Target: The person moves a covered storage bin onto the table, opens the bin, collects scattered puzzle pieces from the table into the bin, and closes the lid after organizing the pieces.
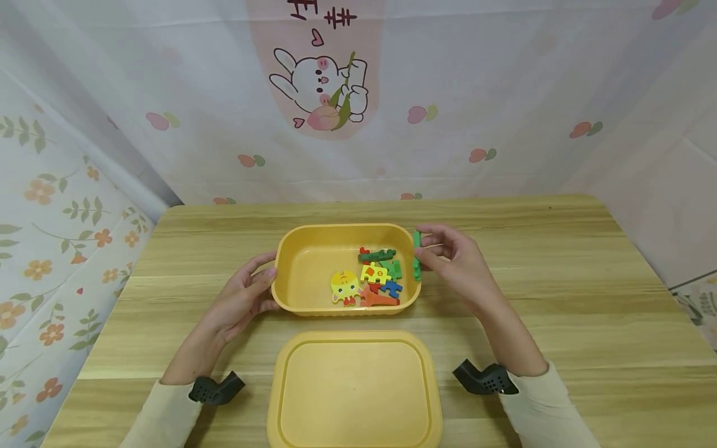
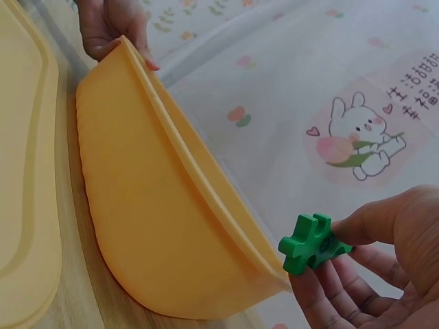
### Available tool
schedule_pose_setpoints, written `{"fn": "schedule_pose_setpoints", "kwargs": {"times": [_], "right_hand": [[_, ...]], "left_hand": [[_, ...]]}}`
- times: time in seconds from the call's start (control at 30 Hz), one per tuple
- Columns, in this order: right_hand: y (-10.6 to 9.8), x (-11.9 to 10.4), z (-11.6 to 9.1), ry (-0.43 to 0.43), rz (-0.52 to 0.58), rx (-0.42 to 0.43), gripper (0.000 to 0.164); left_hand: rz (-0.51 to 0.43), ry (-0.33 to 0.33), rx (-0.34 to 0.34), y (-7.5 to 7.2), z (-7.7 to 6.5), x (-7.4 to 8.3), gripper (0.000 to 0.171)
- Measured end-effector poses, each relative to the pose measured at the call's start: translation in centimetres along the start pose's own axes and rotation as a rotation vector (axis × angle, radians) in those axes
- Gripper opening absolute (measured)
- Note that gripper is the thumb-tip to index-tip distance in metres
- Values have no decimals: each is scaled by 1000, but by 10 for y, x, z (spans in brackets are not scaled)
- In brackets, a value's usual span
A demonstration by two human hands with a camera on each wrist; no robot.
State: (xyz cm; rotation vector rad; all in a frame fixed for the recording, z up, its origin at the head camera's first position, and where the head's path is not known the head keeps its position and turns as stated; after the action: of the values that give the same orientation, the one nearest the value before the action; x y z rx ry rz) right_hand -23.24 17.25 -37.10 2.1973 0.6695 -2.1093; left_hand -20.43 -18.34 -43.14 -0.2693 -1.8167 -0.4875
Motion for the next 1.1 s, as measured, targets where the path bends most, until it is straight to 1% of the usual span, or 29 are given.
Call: {"fn": "schedule_pose_setpoints", "kwargs": {"times": [0.2, 0.33, 0.47, 0.6, 0.7, 0.8, 0.87, 1.0, 1.1], "right_hand": [[0, 0, -1, 6, -7, -6, 46], [-2, 0, -1, 8, -5, 10, 44], [-5, -3, -2, -2, -7, 25, 43], [-6, -4, -3, -10, -1, 13, 44], [-9, -4, -5, 1, -26, 14, 44], [-18, -4, -9, 23, -49, 30, 45], [-27, -4, -11, 24, -47, 42, 47], [-48, -6, -17, -24, 36, 70, 46], [-64, -8, -24, -82, 140, 93, 42]], "left_hand": [[-5, -3, -2, 0, -1, -1, 56], [-2, -5, -4, 0, -1, -1, 57], [3, 1, -7, 0, -1, 0, 59], [8, 11, -18, 1, 0, 0, 61], [9, 18, -26, 1, 0, 0, 61], [10, 21, -26, 0, 0, 0, 62], [12, 21, -26, 0, 0, 0, 62], [13, 24, -26, 0, -1, 0, 62], [13, 23, -24, 0, -1, 0, 62]]}}
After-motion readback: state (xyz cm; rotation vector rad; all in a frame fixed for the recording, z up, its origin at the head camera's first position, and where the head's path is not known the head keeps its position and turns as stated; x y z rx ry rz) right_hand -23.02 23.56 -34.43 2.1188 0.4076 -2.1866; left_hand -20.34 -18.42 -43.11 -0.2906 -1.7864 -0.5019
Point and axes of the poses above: each hand's wrist, its own z-axis towards the middle knuckle, its own y-axis out of the palm, x = y × z, the point moved 9 cm from there along z, towards the middle knuckle, and after that the axes turned 12 degrees about -x, right-handed, at the moved point
